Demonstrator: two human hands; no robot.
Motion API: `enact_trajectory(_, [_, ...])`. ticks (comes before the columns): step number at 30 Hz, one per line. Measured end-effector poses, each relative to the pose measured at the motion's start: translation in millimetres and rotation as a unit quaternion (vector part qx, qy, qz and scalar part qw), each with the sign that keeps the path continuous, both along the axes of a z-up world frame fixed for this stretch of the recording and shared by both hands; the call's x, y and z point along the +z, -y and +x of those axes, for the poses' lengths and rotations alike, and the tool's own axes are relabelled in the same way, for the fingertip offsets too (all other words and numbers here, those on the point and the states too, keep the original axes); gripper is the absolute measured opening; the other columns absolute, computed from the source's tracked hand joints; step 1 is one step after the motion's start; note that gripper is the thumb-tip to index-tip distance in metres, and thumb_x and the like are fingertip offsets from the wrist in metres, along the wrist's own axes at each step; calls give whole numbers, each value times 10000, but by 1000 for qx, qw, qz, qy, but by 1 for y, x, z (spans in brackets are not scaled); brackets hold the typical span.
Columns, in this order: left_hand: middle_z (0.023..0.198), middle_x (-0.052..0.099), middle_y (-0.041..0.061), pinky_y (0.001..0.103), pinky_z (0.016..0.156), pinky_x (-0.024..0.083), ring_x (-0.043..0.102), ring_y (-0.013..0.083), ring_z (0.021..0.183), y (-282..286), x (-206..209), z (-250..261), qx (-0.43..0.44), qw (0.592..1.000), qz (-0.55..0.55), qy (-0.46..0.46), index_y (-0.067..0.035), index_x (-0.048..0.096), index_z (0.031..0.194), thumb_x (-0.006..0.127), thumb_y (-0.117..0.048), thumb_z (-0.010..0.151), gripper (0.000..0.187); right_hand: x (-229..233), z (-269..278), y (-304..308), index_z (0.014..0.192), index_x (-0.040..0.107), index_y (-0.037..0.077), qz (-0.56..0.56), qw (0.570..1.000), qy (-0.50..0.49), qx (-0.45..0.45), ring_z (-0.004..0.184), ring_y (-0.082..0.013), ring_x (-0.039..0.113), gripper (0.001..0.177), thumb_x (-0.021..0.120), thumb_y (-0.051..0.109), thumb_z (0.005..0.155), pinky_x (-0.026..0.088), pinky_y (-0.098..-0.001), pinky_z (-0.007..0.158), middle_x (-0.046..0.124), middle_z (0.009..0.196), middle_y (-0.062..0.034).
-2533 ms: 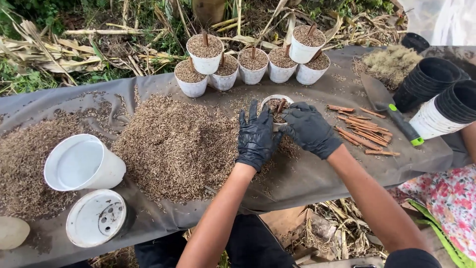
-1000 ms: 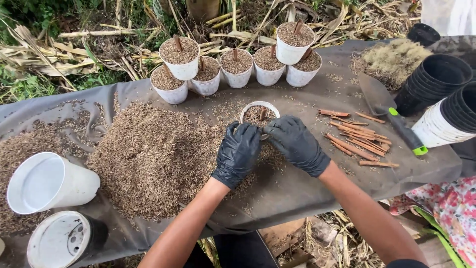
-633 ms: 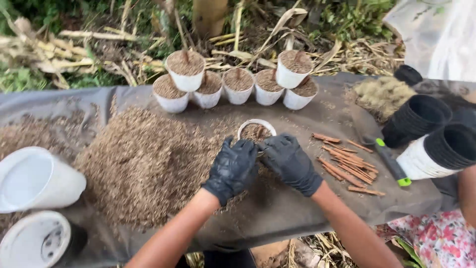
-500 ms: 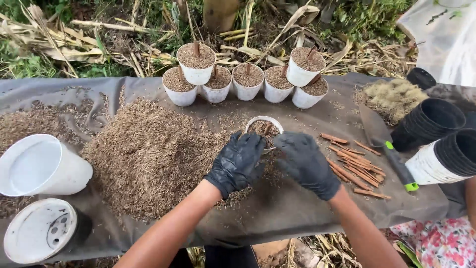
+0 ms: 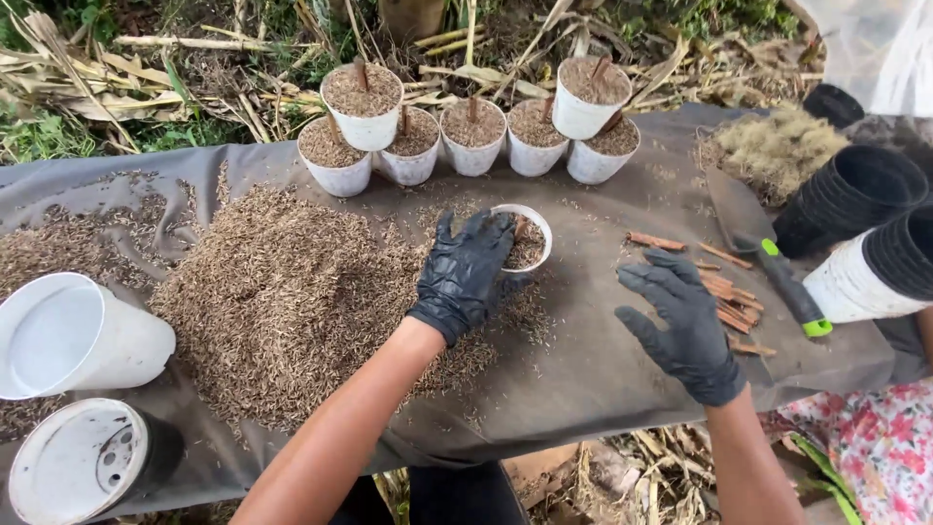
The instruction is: Planting wooden cuttings into small white pots filled with soil substrate at a potting station.
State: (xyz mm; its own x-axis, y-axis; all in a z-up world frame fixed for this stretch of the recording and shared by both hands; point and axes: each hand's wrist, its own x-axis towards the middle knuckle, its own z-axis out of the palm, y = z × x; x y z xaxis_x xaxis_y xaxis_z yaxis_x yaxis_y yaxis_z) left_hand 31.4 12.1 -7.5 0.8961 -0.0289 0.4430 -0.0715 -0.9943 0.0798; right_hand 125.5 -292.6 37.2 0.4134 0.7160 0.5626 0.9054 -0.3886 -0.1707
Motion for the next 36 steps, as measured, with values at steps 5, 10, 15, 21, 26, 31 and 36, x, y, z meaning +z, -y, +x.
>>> enact_trajectory(5, [1522,539,92,655,1203,162,377,343,1472,0,-1,0,1,1000,-29,-4,-151,508,1490,547,-751,869,864,-27,2,-5,1257,746,159,6,1000,-23,15,1278,-395,610,443,770,366,866,523,-525,1047,733,1229,-75])
enact_trajectory(10, [1552,517,92,685,1190,144,327,371,1505,2,-6,-4,0,1000,-24,3,-139,489,1507,546,-685,906,815,-25,-12,-20,1253,740,154,-1,999,-29,43,1285,-401,600,456,791,340,840,500,-539,1069,735,1224,-88])
enact_trajectory(15, [1323,639,119,664,1133,264,459,405,1395,-7,-11,-2,0,993,-52,110,-98,621,1311,489,-671,981,675,-12,-20,-49,1338,689,177,-20,994,-22,103,1401,-417,493,520,733,427,884,427,-560,1132,679,1369,-65])
enact_trajectory(21, [1226,695,58,641,1142,276,493,343,1380,-6,-9,-6,9,996,-30,89,-120,717,1174,527,-549,968,512,-5,-6,-90,1330,695,164,-61,994,72,55,1392,-407,507,567,708,543,908,399,-554,1137,691,1335,-81])
enact_trajectory(26, [1187,707,54,626,1133,304,535,335,1340,-1,-4,-10,20,995,-49,86,-126,723,1161,540,-554,949,511,-6,0,-111,1310,700,173,-130,986,103,15,1422,-382,469,654,707,644,856,352,-571,1166,676,1362,-52])
enact_trajectory(31, [1164,711,53,636,1121,317,550,345,1329,-8,-10,-3,23,995,-78,57,-138,721,1148,575,-594,894,542,-15,6,-117,1371,651,181,-171,983,69,18,1442,-382,438,744,701,689,830,327,-611,1177,638,1417,-43])
enact_trajectory(36, [1244,695,127,639,1130,303,519,402,1367,-9,-24,-3,-19,991,-84,100,-100,668,1276,596,-562,909,594,3,-6,-114,1425,587,225,-202,979,31,-26,1499,-358,355,864,567,852,830,133,-654,1227,577,1494,-5])
